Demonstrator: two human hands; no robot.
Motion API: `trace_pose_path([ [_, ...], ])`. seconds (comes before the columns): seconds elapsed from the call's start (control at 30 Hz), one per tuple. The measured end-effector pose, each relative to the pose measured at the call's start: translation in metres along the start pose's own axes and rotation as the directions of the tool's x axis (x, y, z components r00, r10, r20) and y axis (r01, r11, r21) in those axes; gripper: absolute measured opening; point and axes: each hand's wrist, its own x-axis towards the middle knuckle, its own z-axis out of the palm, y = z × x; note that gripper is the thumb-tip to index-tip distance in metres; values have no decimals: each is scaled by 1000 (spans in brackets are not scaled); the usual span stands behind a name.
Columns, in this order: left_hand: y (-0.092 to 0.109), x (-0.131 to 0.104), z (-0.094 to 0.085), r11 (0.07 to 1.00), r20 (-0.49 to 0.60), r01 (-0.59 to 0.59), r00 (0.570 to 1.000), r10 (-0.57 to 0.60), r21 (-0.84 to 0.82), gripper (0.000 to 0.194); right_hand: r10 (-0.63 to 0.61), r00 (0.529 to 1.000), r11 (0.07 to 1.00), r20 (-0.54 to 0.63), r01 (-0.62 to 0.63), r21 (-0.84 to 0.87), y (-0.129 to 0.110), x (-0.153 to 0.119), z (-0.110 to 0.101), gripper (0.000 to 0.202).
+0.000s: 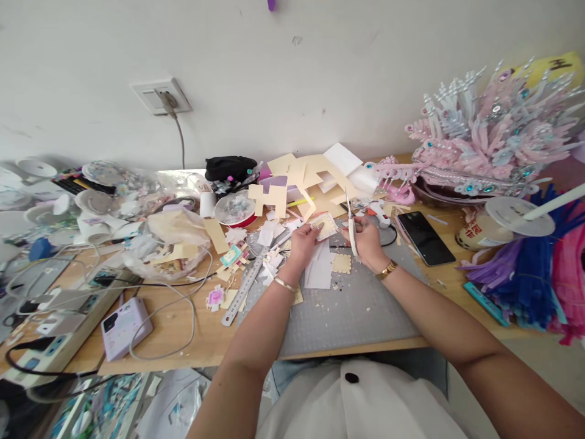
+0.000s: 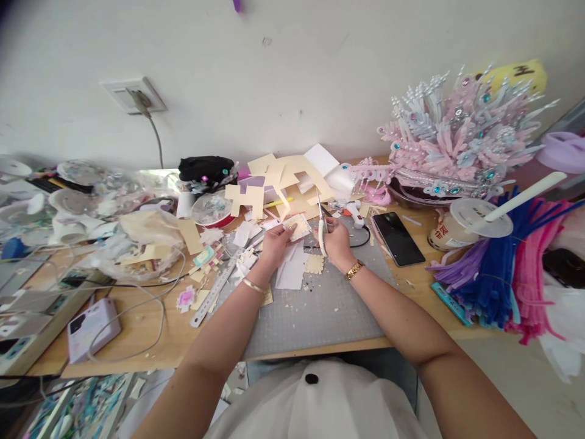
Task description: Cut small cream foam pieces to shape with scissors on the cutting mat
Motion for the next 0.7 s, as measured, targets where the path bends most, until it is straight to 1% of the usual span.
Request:
trace_pose_path([
  [0.1,1,0,2,1000,-30,8,1000,-8,0,23,-9,1000,1000,-7,9,-13,0,-1,1,52],
  [0.2,6,-2,4,997,-23,43,999,-44,-63,19,2,1000,1000,25,-2,-16,-3,-2,-2,49],
  [0.3,14,-5,3,984,14,93,996,-92,-154,19,61,988,998,144,-56,-38,-14,-2,-15,45],
  [0.37,19,-6,0,974,64,120,992,-110,-191,22,112,964,991,243,-90,-99,-24,0,-29,43],
  [0.43,22,-6,-5,962,126,150,984,-124,-227,26,139,927,983,347,-86,-162,-33,0,-47,40],
  [0.5,23,-6,-9,952,183,180,974,-137,-249,31,133,905,984,403,-73,-161,-40,-2,-66,41],
  [0.53,24,-6,-11,949,205,190,969,-140,-251,33,140,884,984,446,-73,-163,-41,-5,-75,44],
  [0.6,24,-6,-13,950,233,193,963,-135,-246,33,157,826,983,542,-80,-164,-40,-13,-92,51],
  [0.7,24,-5,-14,953,268,197,954,-132,-230,36,118,724,979,680,31,-203,-33,-32,-110,54],
])
